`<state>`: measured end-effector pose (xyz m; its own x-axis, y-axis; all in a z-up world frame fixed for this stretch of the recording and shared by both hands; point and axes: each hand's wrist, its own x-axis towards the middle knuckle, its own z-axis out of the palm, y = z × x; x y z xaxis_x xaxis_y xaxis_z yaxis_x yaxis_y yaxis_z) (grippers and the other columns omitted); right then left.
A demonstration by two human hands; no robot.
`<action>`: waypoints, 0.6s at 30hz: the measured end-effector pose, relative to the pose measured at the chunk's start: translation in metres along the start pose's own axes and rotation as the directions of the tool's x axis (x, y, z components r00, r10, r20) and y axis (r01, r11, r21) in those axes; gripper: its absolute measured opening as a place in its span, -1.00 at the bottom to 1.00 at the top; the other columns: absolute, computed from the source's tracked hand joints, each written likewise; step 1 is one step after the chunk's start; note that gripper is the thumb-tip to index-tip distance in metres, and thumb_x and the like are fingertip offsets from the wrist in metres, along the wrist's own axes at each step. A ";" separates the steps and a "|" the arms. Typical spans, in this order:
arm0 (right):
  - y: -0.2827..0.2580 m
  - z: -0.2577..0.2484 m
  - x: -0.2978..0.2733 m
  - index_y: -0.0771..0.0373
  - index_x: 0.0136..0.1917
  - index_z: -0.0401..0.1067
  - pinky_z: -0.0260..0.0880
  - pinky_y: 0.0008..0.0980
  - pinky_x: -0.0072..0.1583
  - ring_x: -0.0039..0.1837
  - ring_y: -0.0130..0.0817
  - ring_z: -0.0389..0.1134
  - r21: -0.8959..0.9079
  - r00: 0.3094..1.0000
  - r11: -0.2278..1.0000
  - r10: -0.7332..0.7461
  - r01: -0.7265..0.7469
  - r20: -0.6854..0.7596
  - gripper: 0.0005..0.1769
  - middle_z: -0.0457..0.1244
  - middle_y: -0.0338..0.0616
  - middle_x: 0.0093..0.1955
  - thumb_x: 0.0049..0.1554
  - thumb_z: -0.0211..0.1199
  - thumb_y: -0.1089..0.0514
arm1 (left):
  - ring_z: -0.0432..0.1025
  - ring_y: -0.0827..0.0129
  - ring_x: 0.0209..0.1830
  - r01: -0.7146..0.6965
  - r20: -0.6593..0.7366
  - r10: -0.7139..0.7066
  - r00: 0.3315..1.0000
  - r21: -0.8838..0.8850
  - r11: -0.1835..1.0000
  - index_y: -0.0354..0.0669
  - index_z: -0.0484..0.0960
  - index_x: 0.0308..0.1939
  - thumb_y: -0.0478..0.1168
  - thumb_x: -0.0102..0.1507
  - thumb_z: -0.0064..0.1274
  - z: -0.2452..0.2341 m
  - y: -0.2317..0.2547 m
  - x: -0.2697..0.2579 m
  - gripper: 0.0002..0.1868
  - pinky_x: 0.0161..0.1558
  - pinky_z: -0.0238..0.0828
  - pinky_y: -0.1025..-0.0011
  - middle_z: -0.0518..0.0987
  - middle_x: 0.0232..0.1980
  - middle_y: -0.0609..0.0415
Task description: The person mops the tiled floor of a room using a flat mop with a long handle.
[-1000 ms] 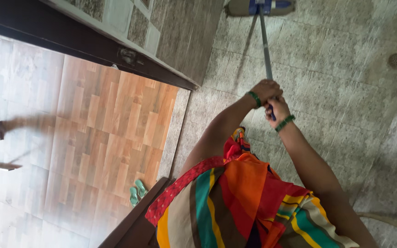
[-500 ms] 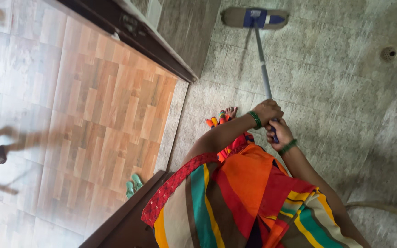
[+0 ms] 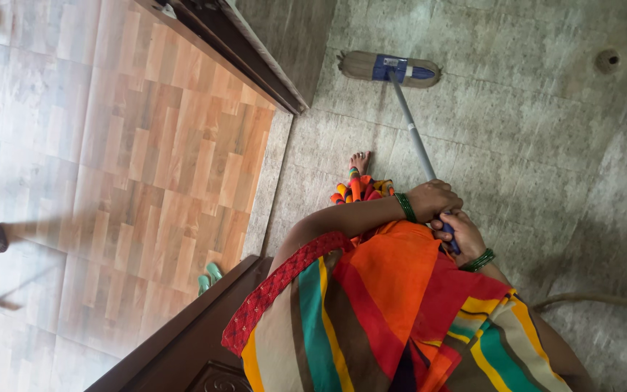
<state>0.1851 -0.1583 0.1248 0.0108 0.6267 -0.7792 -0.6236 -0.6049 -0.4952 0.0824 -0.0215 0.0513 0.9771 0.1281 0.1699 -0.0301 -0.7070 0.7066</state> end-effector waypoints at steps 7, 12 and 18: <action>-0.021 0.034 0.058 0.02 0.07 0.11 0.03 -0.56 -0.44 -0.40 -0.60 0.08 0.077 0.995 0.997 0.027 -0.020 -0.095 -0.82 0.18 -0.24 -0.22 0.26 0.08 0.13 | 0.46 0.18 -0.05 -0.049 -0.077 0.047 0.996 -0.019 0.999 -0.01 0.53 -0.23 -0.12 0.02 0.22 -0.022 -0.065 0.001 -0.72 0.15 0.33 0.21 0.60 -0.20 0.17; -0.059 0.057 0.141 -0.02 0.11 0.12 0.08 -0.49 -0.41 -0.39 -0.56 0.12 0.060 0.993 0.998 0.006 0.001 -0.114 -0.77 0.18 -0.24 -0.22 0.25 0.12 0.12 | 0.44 0.17 -0.07 0.011 -0.049 -0.006 0.999 0.116 0.993 -0.01 0.53 -0.26 -0.18 -0.03 0.22 -0.057 -0.144 0.015 -0.71 0.14 0.32 0.21 0.58 -0.20 0.13; -0.116 0.081 0.261 0.06 0.02 0.20 0.06 -0.40 -0.45 -0.42 -0.52 0.14 0.018 0.983 0.996 -0.081 0.085 -0.162 -0.90 0.19 -0.26 -0.31 0.27 0.10 0.15 | 0.44 0.22 0.05 0.123 -0.146 -0.091 0.985 0.229 0.966 0.06 0.55 -0.26 -0.24 0.12 0.20 -0.114 -0.239 0.048 -0.84 0.24 0.30 0.19 0.56 -0.16 0.17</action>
<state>0.1969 0.1152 0.0097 0.1884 0.5857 -0.7883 -0.6342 -0.5404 -0.5530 0.1121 0.2330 -0.0309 0.9346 0.2921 0.2028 0.1397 -0.8261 0.5459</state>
